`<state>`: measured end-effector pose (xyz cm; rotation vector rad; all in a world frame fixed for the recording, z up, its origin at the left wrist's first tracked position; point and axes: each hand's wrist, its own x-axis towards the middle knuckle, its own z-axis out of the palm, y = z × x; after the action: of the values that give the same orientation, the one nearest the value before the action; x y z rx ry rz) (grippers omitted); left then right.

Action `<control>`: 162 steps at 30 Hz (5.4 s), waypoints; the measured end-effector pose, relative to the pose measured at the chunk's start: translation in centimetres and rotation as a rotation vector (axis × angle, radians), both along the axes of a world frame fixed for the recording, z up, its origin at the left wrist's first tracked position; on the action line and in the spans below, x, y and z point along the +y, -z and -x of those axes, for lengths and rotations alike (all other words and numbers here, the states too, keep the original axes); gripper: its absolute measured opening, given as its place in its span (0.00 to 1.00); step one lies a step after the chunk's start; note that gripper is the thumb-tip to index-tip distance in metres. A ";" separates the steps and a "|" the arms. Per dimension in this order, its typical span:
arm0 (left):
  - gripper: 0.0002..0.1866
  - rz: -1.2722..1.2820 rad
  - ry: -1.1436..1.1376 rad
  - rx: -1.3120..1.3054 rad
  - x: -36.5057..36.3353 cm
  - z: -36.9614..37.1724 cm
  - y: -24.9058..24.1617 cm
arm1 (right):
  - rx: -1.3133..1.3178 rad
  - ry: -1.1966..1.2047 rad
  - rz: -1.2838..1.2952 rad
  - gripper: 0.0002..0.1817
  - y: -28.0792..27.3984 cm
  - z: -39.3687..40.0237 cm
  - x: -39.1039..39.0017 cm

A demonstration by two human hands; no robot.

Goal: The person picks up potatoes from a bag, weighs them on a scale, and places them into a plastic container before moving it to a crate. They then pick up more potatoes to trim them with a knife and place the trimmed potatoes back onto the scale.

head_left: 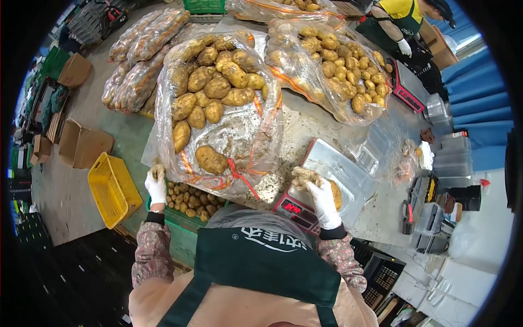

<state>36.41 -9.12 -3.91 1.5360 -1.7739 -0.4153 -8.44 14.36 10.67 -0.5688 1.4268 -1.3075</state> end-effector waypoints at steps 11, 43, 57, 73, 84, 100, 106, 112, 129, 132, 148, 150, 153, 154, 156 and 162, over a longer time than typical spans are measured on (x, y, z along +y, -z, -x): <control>0.22 0.192 0.583 -0.147 -4.5 17.7 -6.7 | 0.004 0.348 -0.035 0.19 -0.4 2.0 6.0; 0.27 -1.386 0.431 0.923 -11.7 19.0 0.2 | 0.100 0.465 0.026 0.19 0.0 5.7 8.0; 0.27 -0.757 1.236 0.558 -0.2 25.3 -10.3 | 0.623 0.099 0.264 0.28 -0.7 -2.6 -3.9; 0.28 -1.198 0.805 0.969 1.8 23.7 -14.0 | 0.302 0.255 0.294 0.11 -1.0 -5.0 -6.6; 0.23 -0.910 0.835 1.055 2.8 24.4 -16.5 | 0.233 0.195 0.255 0.24 -4.1 -6.0 -7.0; 0.26 -0.534 0.851 0.753 3.0 24.6 -16.3 | 0.164 0.149 0.264 0.32 -2.1 -6.2 -7.6; 0.26 -0.435 0.827 0.673 3.2 24.8 -16.2 | 0.490 0.132 0.223 0.24 -2.0 -6.8 -7.8; 0.24 -0.881 0.765 1.029 3.4 24.3 -16.4 | -0.037 0.248 0.178 0.14 -2.4 -5.6 -7.1; 0.41 -0.951 1.007 0.908 3.5 23.5 -18.4 | 0.285 0.165 0.482 0.42 -3.5 -6.5 -7.2; 0.42 -0.947 0.993 0.909 4.6 23.9 -18.7 | 0.706 0.192 0.443 0.48 -2.9 -7.0 -7.0; 0.49 0.068 0.999 0.500 6.2 23.8 -18.8 | 0.805 0.194 0.557 0.48 -6.1 -8.5 -5.8; 0.50 0.146 1.048 0.445 6.0 23.4 -18.3 | 0.777 0.173 0.552 0.48 -6.1 -8.4 -5.6; 0.48 -0.040 1.115 0.472 6.2 22.7 -16.6 | 0.823 0.093 0.555 0.47 -5.9 -8.1 -5.3; 0.47 -0.159 1.109 0.535 6.4 22.6 -16.6 | 0.839 0.084 0.538 0.47 -6.2 -8.2 -5.2; 0.45 -0.280 1.102 0.595 6.7 22.7 -16.7 | 0.855 0.079 0.519 0.47 -6.7 -8.3 -5.0; 0.30 -0.226 1.071 0.729 8.2 25.1 -17.8 | 1.030 0.110 0.502 0.50 -7.1 -7.3 -3.9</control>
<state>11.32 -0.93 13.90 0.2900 -1.7911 -1.4987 -1.12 10.47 17.76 -1.6918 1.9369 -1.5451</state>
